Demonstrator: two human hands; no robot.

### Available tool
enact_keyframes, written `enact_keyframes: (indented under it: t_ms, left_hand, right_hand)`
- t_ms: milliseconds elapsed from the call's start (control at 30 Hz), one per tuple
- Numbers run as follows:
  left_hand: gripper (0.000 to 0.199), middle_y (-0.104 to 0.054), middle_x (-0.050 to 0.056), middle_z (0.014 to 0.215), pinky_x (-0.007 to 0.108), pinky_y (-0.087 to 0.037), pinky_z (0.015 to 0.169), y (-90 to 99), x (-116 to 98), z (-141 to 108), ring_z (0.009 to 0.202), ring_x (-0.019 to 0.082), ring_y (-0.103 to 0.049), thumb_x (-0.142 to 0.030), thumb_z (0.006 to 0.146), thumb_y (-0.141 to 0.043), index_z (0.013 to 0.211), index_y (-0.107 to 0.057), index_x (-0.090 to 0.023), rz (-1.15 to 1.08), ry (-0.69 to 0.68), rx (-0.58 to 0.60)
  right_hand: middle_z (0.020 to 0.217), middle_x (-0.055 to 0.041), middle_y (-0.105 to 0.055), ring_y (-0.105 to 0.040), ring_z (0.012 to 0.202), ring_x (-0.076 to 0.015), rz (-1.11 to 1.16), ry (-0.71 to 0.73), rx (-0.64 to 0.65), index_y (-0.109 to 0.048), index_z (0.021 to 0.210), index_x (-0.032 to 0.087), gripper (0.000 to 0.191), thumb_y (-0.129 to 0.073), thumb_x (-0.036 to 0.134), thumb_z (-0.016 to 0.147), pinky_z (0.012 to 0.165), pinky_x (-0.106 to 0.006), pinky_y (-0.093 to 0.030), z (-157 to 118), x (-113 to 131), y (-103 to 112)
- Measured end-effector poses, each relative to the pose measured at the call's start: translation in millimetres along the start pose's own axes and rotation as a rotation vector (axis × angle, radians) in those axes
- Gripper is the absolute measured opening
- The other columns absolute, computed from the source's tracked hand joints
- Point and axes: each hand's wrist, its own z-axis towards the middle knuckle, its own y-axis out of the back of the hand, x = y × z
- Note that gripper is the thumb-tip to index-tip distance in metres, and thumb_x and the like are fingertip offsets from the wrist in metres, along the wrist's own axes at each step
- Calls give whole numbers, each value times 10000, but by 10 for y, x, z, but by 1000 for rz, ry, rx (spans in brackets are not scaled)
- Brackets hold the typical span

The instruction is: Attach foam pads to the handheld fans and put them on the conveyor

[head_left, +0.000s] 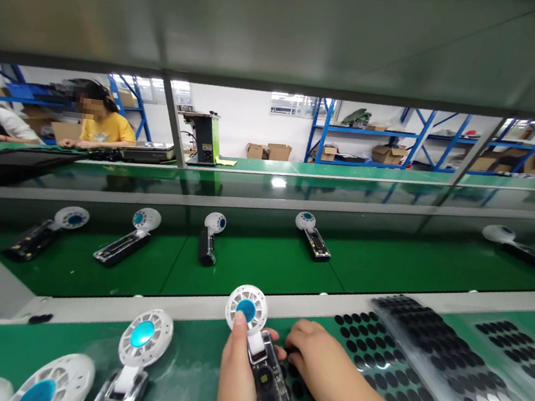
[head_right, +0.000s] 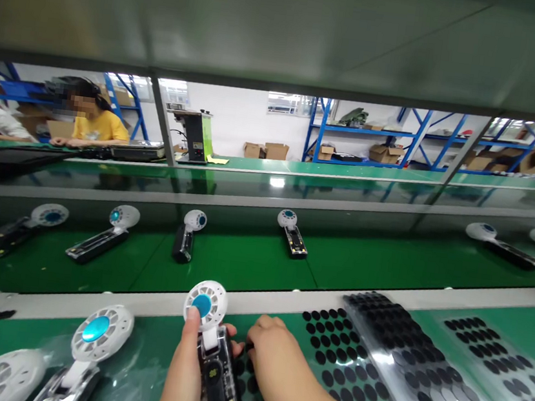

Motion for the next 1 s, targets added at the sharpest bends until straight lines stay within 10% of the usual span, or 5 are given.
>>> enact_keyframes:
  t_ms: [600,1000]
  left_hand:
    - [598,-615,72,430,240,-349,429,-138,-55,-262,413,162,-545,-684,669,-418,629,-596,-115,104,-94,19]
    - [517,-674,98,912,340,-392,801,-86,-64,-240,918,269,-564,-609,716,-446,843,-614,-138,260,-222,50]
  right_hand:
    - [796,24,-594,-546,776,-129,402,12,-106,-498,650,221,127,-534,145,745,721,-206,-403,-341,-25,259]
    - [922,16,-501,-477,908,-136,240,135,124,-512,659,199,139,-499,86,739,776,-230,-384,-211,357,439]
